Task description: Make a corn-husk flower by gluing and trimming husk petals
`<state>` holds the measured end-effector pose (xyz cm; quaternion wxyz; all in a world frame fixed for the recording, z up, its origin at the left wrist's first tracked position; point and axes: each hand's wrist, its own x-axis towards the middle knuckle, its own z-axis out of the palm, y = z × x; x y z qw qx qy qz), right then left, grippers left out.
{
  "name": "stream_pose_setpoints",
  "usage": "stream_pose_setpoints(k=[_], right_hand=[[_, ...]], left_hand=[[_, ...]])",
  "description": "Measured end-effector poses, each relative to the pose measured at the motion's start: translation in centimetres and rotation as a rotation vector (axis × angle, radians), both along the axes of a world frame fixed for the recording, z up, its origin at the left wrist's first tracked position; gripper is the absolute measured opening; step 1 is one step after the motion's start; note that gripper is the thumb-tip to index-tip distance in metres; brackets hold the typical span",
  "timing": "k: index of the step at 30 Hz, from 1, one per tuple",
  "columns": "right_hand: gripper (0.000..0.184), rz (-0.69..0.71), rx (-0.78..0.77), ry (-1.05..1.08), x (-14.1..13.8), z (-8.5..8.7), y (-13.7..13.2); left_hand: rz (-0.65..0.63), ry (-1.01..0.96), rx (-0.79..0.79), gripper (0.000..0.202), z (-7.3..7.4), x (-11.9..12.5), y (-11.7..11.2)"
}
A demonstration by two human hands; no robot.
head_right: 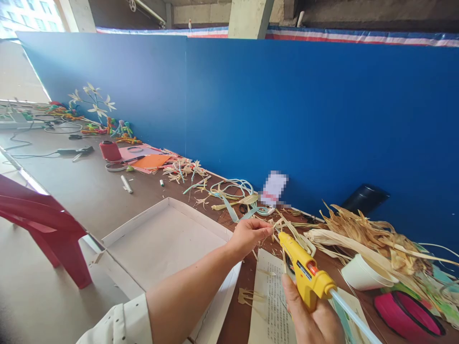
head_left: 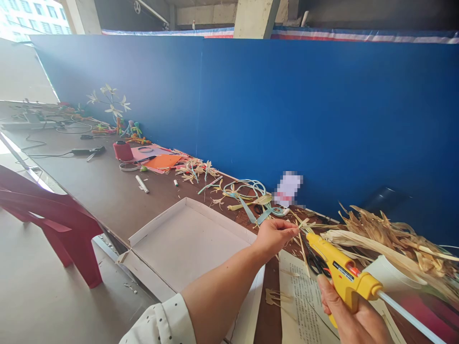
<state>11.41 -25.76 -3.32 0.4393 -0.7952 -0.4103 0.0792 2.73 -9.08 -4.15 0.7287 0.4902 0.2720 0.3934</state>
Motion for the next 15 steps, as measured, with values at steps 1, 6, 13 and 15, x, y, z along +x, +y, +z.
stream_pose_setpoints(k=[1, 6, 13, 15], right_hand=[[0.054, -0.004, -0.001, -0.003, -0.02, -0.01, 0.01], [0.057, -0.006, -0.018, 0.025, 0.02, -0.08, -0.04], [0.052, -0.024, -0.050, 0.030, 0.34, -0.33, -0.22], [0.051, -0.011, -0.042, 0.057, 0.42, -0.44, -0.28]], left_hand=[[-0.001, -0.003, -0.001, 0.025, -0.02, 0.02, 0.02], [-0.006, -0.005, -0.004, 0.025, 0.05, 0.00, -0.01], [-0.007, -0.033, -0.023, 0.030, 0.03, 0.05, 0.02], [-0.015, -0.048, -0.043, 0.032, 0.05, 0.03, 0.06]])
